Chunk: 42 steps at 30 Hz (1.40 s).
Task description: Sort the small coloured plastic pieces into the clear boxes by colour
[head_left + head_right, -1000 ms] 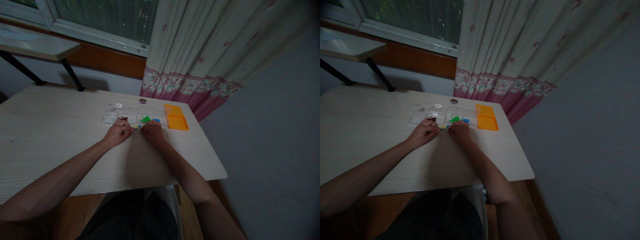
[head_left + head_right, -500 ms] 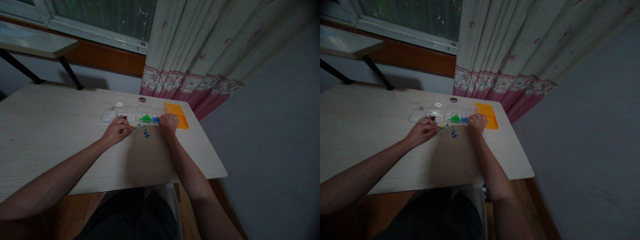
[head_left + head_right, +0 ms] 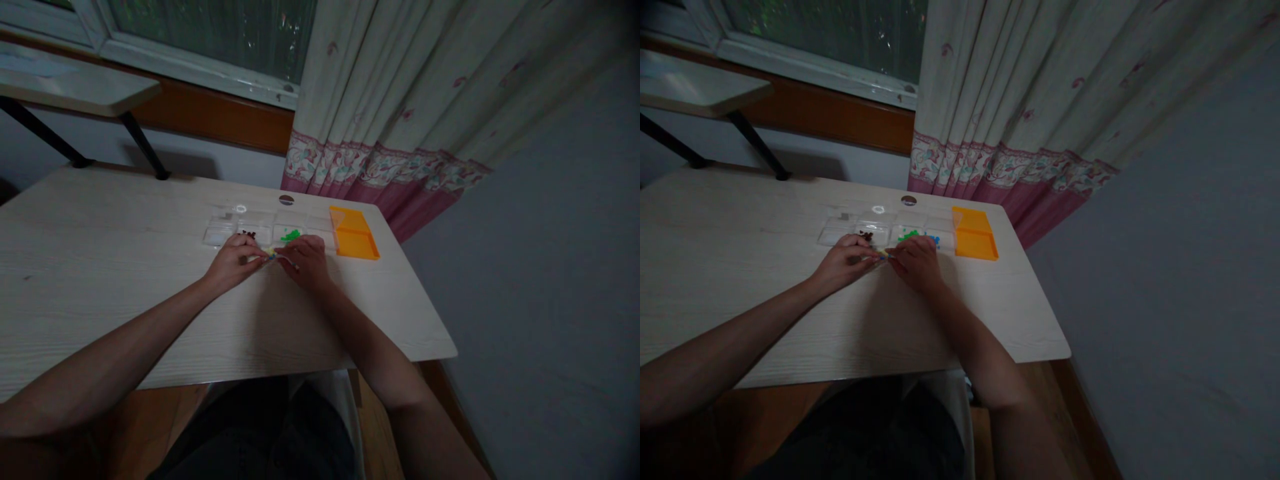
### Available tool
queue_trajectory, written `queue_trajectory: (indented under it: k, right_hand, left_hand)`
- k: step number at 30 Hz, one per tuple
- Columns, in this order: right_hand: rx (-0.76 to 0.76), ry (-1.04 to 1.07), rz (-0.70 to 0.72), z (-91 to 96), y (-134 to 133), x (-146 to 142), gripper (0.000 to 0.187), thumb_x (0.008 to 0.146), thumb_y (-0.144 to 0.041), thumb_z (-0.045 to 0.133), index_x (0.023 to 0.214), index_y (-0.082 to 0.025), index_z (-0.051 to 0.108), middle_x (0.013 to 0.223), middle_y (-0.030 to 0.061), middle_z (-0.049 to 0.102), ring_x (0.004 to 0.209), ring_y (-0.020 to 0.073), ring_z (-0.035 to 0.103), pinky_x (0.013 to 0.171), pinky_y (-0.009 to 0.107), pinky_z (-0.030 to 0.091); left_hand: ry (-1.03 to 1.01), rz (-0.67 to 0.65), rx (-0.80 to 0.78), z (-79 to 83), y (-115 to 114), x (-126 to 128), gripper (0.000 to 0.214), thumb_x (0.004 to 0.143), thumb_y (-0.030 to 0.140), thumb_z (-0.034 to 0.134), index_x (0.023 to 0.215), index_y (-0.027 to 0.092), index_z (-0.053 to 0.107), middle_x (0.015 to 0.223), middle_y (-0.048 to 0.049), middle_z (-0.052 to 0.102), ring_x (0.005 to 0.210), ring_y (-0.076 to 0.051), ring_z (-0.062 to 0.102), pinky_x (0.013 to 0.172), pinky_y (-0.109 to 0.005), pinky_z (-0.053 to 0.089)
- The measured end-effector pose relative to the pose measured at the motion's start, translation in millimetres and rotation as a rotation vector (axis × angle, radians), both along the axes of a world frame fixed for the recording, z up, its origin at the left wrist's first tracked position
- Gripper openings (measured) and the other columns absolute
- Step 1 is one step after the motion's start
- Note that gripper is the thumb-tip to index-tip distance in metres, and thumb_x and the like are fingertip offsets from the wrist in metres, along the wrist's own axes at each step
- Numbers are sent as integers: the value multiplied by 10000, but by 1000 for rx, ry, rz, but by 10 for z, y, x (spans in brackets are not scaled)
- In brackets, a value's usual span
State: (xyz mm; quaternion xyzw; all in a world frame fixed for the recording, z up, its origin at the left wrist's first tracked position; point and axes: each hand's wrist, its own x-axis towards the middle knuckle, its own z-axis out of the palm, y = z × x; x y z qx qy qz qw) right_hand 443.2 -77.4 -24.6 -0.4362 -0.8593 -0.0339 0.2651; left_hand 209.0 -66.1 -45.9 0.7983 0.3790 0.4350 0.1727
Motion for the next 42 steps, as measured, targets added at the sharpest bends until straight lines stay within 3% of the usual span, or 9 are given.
queue_trajectory:
  k: [7, 13, 18, 23, 27, 35, 42]
  right_hand:
    - [55, -64, 63, -53, -21, -70, 232, 986, -379, 559, 1099, -330, 756, 1064, 30, 721, 1136, 222, 541, 1067, 401, 307]
    - [127, 41, 100, -121, 78, -11, 156, 945, -359, 642, 1000, -302, 776, 990, 23, 729, 1066, 201, 571, 1008, 376, 352]
    - [105, 171, -128, -106, 231, 206, 144, 926, -376, 667, 960, -298, 783, 934, 16, 730, 998, 208, 571, 956, 384, 363]
    - [124, 311, -399, -155, 398, 489, 140, 905, -357, 687, 909, -261, 790, 961, 30, 730, 1011, 219, 562, 940, 380, 358]
    - [79, 358, -542, -206, 471, 626, 152, 909, -322, 660, 913, -243, 790, 980, 44, 729, 1010, 217, 558, 926, 370, 352]
    - [-18, 331, -664, -223, 495, 693, 158, 889, -336, 662, 918, -252, 793, 1027, 46, 728, 1053, 239, 533, 924, 381, 333]
    - [-15, 273, -640, -219, 477, 671, 207, 934, -356, 609, 921, -259, 791, 1032, 47, 721, 1047, 241, 532, 916, 379, 335]
  left_hand:
    - [-15, -39, -33, -28, -10, 9, 202, 908, 410, 652, 886, 244, 765, 906, -67, 615, 906, -221, 574, 831, -426, 479]
    - [76, -52, 44, 17, -16, 4, 239, 973, 356, 565, 981, 204, 751, 895, -64, 625, 903, -204, 560, 836, -383, 457]
    - [296, 1, 105, 31, -53, 24, 339, 970, 327, 541, 1264, 223, 675, 1063, -106, 612, 1053, -270, 519, 943, -451, 427]
    - [415, 12, 117, -36, -77, 42, 361, 947, 311, 569, 1290, 258, 667, 1224, -117, 568, 1165, -308, 470, 1006, -489, 407]
    - [440, 14, 131, -63, -77, 42, 342, 950, 295, 556, 1262, 234, 682, 1232, -129, 568, 1171, -316, 469, 1014, -504, 407]
    - [428, -15, 114, -60, -64, 39, 277, 957, 343, 566, 1170, 250, 718, 1183, -110, 585, 1107, -290, 489, 970, -468, 413]
    - [380, -70, 97, 0, -68, 39, 178, 943, 336, 606, 990, 223, 735, 1085, -86, 619, 1059, -262, 504, 943, -429, 414]
